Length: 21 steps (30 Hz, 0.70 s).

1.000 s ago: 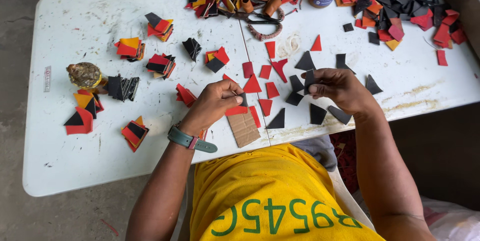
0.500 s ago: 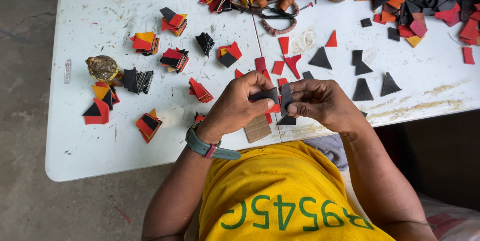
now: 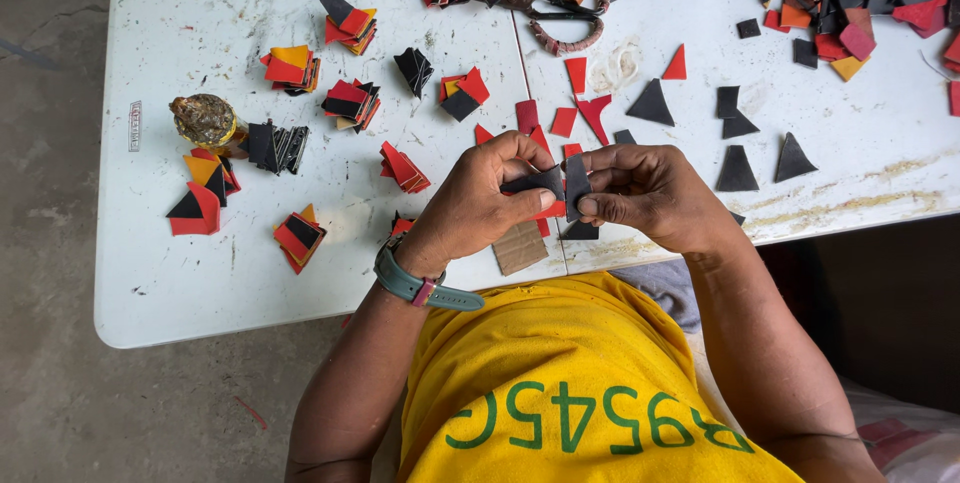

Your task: The person assembles small triangular pieces of red, black, and yellow material by hand on a white table. They pick up pieces, align them, and press them together to form stacked units, occasionally moving completed units aside.

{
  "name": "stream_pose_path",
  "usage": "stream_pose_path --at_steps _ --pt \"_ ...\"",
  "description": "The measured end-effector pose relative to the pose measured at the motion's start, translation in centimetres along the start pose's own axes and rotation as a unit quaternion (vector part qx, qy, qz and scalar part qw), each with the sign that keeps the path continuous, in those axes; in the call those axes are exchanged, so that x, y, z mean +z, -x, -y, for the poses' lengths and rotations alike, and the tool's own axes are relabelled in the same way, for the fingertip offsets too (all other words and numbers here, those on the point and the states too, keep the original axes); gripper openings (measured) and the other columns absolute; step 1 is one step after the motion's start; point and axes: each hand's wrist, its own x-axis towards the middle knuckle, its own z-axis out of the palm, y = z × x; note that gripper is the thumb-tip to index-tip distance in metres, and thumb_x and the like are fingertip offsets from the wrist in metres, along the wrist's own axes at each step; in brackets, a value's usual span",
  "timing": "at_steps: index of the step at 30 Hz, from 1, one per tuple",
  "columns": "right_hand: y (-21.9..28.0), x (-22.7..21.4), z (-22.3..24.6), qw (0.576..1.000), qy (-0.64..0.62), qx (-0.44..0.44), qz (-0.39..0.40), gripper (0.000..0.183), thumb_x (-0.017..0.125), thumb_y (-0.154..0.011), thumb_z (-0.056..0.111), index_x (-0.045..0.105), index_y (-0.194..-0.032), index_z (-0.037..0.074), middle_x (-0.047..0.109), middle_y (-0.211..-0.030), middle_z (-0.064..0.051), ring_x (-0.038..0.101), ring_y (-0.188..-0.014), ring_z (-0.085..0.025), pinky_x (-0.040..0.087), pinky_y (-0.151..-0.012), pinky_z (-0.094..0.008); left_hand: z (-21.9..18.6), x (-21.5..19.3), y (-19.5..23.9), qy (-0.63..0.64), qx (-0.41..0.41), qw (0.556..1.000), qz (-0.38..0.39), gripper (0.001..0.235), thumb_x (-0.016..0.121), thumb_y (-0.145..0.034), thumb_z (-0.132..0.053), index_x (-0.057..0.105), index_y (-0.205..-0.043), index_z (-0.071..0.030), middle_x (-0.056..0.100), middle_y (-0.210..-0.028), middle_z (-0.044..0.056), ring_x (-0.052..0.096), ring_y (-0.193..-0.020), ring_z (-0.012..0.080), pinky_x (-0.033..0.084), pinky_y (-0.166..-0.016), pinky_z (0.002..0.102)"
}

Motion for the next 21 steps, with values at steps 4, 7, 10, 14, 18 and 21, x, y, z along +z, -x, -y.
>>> stream_pose_path --at_steps 4,7,10,14,18,21 --pt "0.0 0.0 -0.1 1.0 0.005 0.0 -0.003 0.043 0.079 -0.081 -0.001 0.07 -0.122 -0.003 0.079 -0.098 -0.014 0.076 -0.086 -0.015 0.064 -0.079 -0.029 0.0 0.0 0.1 0.0 0.001 1.0 -0.002 0.028 0.072 -0.09 -0.009 0.06 -0.114 -0.001 0.078 -0.1 0.012 0.078 -0.096 0.0141 0.064 -0.083 0.027" --pt "-0.2 0.1 -0.3 1.0 -0.001 0.004 -0.016 0.042 0.08 -0.08 -0.001 0.07 -0.12 -0.004 0.079 -0.097 -0.012 0.076 -0.085 -0.014 0.064 -0.079 -0.028 -0.2 0.1 0.2 -0.01 -0.009 1.0 -0.018 0.027 0.073 -0.09 -0.009 0.06 -0.113 -0.001 0.08 -0.098 0.013 0.078 -0.093 0.0151 0.064 -0.082 0.027" --pt "-0.2 0.3 -0.6 0.999 -0.001 0.003 -0.032 0.043 0.081 -0.08 0.0 0.07 -0.121 -0.003 0.077 -0.092 -0.01 0.074 -0.082 -0.013 0.063 -0.078 -0.027 -0.4 0.6 0.5 -0.022 0.034 0.999 -0.037 0.032 0.076 -0.087 -0.008 0.059 -0.113 0.001 0.077 -0.1 0.014 0.077 -0.095 0.0159 0.063 -0.083 0.027" --pt "-0.2 0.5 -0.6 0.999 0.012 -0.001 -0.046 0.042 0.082 -0.081 0.0 0.07 -0.121 -0.004 0.076 -0.091 -0.008 0.073 -0.081 -0.012 0.063 -0.076 -0.026 -0.7 0.9 0.6 -0.016 0.028 0.998 -0.05 0.033 0.077 -0.087 -0.007 0.058 -0.113 0.001 0.078 -0.099 0.015 0.078 -0.093 0.0156 0.063 -0.082 0.027" --pt "0.0 0.9 -0.2 0.999 0.02 -0.004 -0.047 0.045 0.082 -0.08 0.0 0.068 -0.124 -0.003 0.075 -0.089 -0.007 0.072 -0.08 -0.011 0.062 -0.075 -0.025 -0.8 1.1 0.7 -0.033 0.0 0.997 -0.065 0.037 0.077 -0.084 -0.007 0.055 -0.114 0.001 0.08 -0.092 0.016 0.079 -0.086 0.0155 0.063 -0.078 0.027" --pt "-0.1 1.2 0.3 0.998 0.05 -0.005 -0.04 0.05 0.081 -0.079 0.0 0.067 -0.127 -0.002 0.076 -0.086 -0.006 0.073 -0.078 -0.011 0.062 -0.073 -0.025 -0.7 1.2 0.6 -0.042 0.013 0.996 -0.074 0.039 0.077 -0.083 -0.006 0.055 -0.113 0.001 0.08 -0.092 0.017 0.079 -0.086 0.0165 0.063 -0.078 0.028"
